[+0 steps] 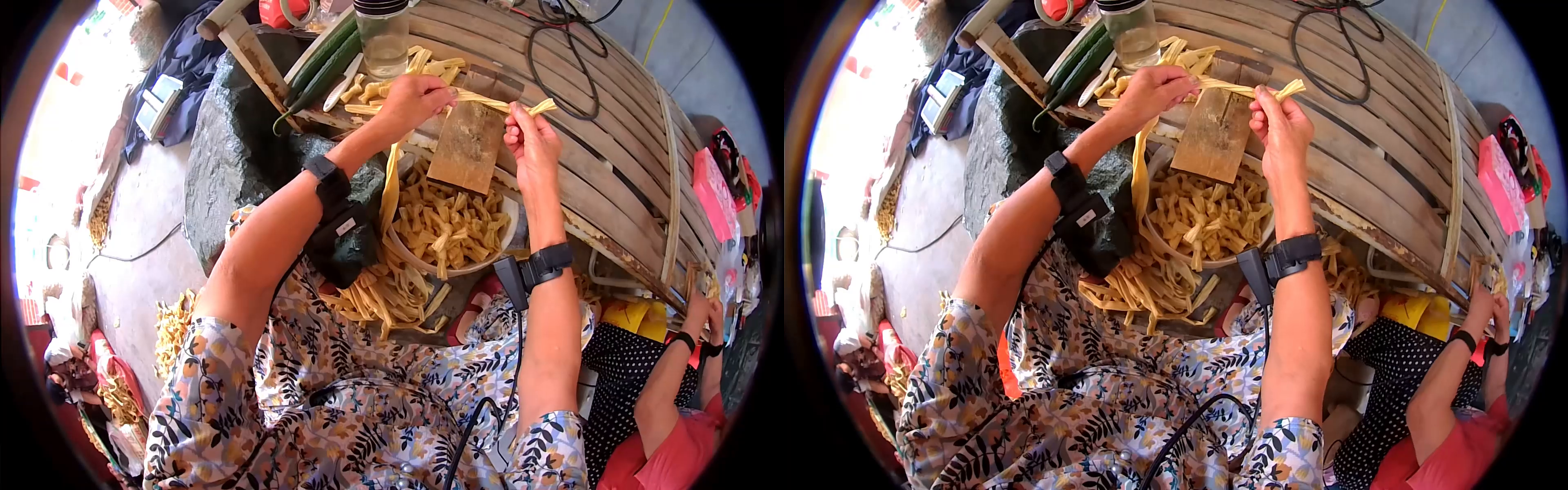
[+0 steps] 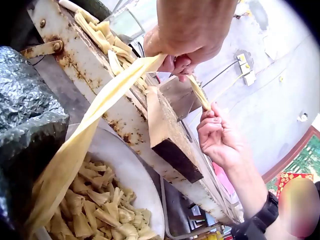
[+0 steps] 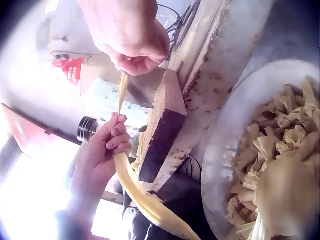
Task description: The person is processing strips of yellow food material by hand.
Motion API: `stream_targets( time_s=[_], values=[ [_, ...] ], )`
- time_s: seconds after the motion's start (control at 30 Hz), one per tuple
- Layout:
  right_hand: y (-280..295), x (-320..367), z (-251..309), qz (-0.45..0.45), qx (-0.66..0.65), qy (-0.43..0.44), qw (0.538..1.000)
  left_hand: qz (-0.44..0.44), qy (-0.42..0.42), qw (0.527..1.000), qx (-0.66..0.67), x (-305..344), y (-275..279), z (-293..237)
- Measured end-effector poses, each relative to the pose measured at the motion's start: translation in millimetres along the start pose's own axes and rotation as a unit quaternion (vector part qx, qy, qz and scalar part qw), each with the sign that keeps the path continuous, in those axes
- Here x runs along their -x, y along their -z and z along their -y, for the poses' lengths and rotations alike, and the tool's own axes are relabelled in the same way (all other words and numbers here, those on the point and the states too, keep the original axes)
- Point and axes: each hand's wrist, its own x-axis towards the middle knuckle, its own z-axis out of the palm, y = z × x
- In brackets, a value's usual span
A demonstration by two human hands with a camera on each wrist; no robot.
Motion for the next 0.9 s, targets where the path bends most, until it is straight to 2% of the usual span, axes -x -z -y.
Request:
stream_targets(
  time_s=[0.3, 0.4, 0.43, 0.5, 0.53, 0.6, 0.67, 0.73, 0.77, 0.87, 0.9],
  values=[
    [6, -9, -10, -0.016, 0.027, -0.003, 1.0, -0.003, 0.002, 1.0, -0.025, -2, -3, 8],
    [13, -9, -24, -0.068, 0.212, 0.054, 0.973, -0.002, -0.059, 0.987, -0.148, -4, -1, 33],
    [14, -4, -21, -0.115, 0.234, 0.056, 0.964, -0.001, -0.026, 0.994, -0.101, -1, 1, 29],
    [20, 3, -10, -0.064, 0.21, 0.062, 0.974, 0.001, 0.043, 0.999, -0.005, 10, 5, 26],
    [19, 13, 0, -0.041, 0.199, 0.064, 0.977, 0.035, 0.06, 0.996, 0.051, 17, 5, 20],
    [21, 31, 12, 0.016, 0.237, -0.019, 0.971, 0.098, 0.092, 0.978, 0.162, 28, 8, 2],
    [20, 58, 18, 0.08, 0.3, -0.099, 0.945, 0.14, 0.111, 0.971, 0.162, 44, 6, -7],
    [25, 81, 18, 0.15, 0.435, 0.027, 0.887, 0.175, 0.102, 0.964, 0.17, 55, 3, -10],
    [26, 87, 17, 0.184, 0.494, 0.09, 0.845, 0.196, 0.067, 0.965, 0.162, 58, 3, -9],
    [21, 98, 27, 0.139, 0.528, 0.176, 0.819, 0.173, 0.043, 0.98, 0.088, 69, -10, -13],
    [17, 99, 30, 0.114, 0.457, 0.182, 0.863, 0.148, 0.008, 0.989, 0.026, 73, -15, -14]
  ],
)
